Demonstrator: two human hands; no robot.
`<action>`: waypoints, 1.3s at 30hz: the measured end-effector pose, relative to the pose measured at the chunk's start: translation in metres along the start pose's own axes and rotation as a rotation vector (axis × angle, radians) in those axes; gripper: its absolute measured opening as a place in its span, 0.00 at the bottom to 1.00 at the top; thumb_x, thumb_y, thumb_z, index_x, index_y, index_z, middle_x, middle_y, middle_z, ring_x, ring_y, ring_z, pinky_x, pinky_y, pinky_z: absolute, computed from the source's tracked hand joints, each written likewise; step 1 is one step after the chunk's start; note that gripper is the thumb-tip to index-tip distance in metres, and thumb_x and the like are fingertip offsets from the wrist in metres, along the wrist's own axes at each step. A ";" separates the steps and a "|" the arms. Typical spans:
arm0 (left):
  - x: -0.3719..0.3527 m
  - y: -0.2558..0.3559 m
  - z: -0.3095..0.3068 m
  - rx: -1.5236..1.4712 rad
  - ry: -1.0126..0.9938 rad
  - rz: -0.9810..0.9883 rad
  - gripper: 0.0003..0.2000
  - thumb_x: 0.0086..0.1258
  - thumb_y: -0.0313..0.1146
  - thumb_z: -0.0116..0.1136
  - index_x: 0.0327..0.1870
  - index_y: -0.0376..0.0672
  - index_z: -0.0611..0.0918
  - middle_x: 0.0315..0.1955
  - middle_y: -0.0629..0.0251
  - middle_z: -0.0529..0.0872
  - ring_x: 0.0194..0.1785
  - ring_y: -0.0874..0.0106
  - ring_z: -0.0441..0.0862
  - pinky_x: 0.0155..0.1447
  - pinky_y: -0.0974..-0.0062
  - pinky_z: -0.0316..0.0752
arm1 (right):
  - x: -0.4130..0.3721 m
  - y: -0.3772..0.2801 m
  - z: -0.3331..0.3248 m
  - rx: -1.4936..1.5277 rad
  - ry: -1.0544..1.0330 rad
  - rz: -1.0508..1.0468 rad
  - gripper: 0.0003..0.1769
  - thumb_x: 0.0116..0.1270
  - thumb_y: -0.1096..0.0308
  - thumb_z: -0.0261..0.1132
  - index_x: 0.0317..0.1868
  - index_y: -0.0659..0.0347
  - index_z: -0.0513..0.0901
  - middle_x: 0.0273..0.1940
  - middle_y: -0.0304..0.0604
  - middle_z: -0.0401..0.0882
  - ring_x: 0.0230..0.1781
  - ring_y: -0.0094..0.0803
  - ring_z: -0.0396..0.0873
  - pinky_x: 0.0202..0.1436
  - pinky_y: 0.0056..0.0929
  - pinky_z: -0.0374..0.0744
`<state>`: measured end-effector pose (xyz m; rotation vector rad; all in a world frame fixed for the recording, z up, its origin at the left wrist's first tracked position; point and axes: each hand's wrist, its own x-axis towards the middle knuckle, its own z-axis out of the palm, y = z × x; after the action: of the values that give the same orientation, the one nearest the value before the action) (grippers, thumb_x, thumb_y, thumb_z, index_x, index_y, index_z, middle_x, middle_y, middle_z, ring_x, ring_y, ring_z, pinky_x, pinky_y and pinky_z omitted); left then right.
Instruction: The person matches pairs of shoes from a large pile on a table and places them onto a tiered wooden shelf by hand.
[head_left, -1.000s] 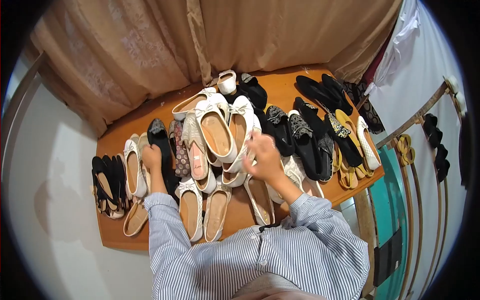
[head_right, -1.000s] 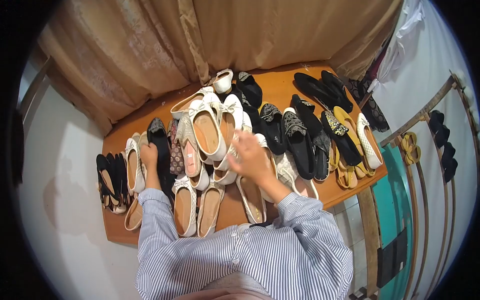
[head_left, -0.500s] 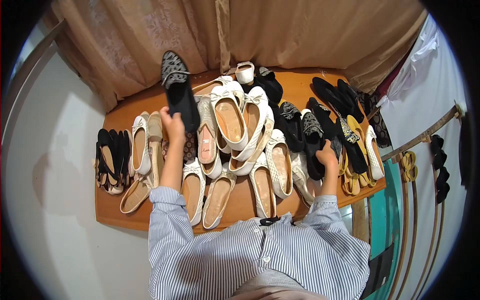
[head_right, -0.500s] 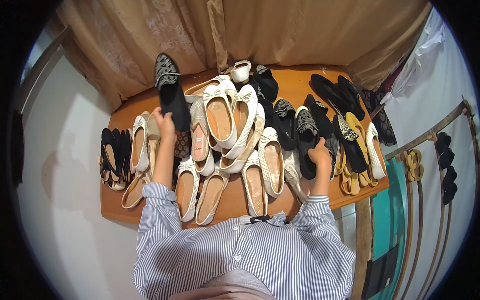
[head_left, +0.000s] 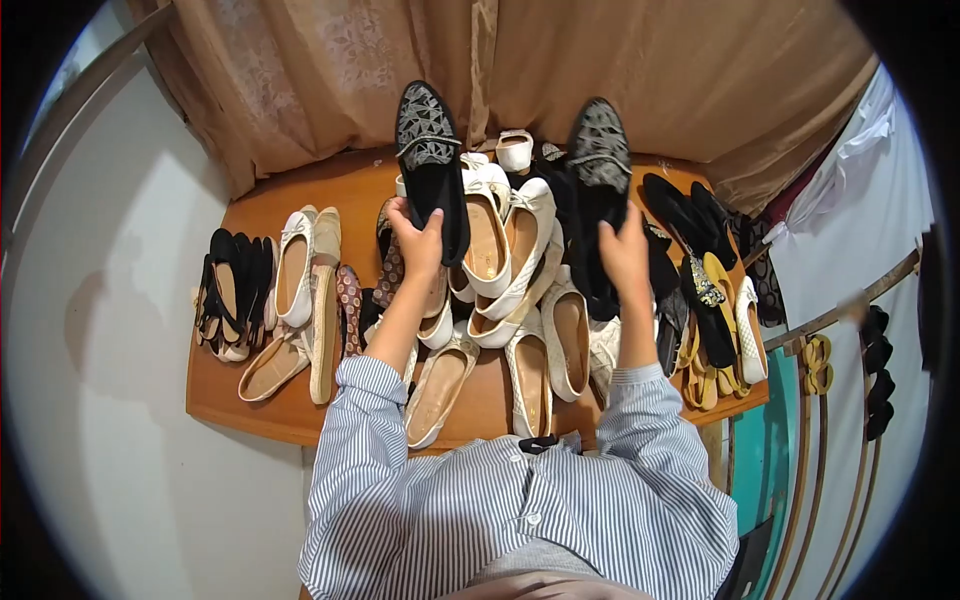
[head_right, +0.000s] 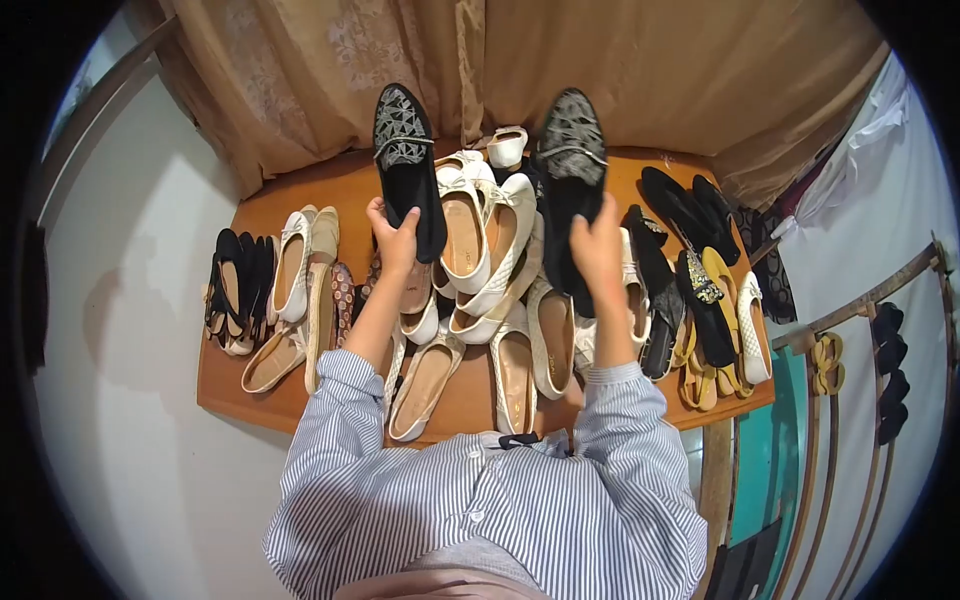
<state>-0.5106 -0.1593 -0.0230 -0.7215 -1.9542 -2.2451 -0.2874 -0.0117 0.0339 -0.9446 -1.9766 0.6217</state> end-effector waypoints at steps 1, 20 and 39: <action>-0.002 0.004 0.001 -0.074 -0.038 -0.029 0.25 0.56 0.21 0.57 0.53 0.38 0.60 0.47 0.56 0.68 0.52 0.67 0.69 0.59 0.73 0.61 | 0.007 0.001 0.030 0.127 -0.021 -0.021 0.27 0.58 0.69 0.56 0.57 0.69 0.61 0.42 0.67 0.76 0.46 0.57 0.75 0.51 0.42 0.71; -0.021 0.039 0.017 -0.080 -0.143 0.005 0.25 0.57 0.22 0.57 0.56 0.32 0.63 0.48 0.54 0.74 0.52 0.67 0.73 0.58 0.73 0.66 | 0.002 -0.049 0.079 0.459 -0.024 -0.070 0.22 0.59 0.74 0.57 0.53 0.69 0.63 0.42 0.61 0.77 0.45 0.51 0.77 0.49 0.37 0.73; -0.043 0.070 0.068 -0.188 -0.461 0.105 0.31 0.55 0.18 0.52 0.63 0.33 0.58 0.57 0.51 0.67 0.60 0.64 0.66 0.65 0.72 0.57 | 0.008 -0.019 0.022 0.509 0.179 0.039 0.22 0.58 0.78 0.57 0.52 0.67 0.61 0.43 0.59 0.77 0.45 0.43 0.78 0.50 0.32 0.71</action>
<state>-0.4272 -0.1178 0.0294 -1.4411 -1.8207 -2.3781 -0.3164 -0.0186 0.0393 -0.6939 -1.5368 0.9702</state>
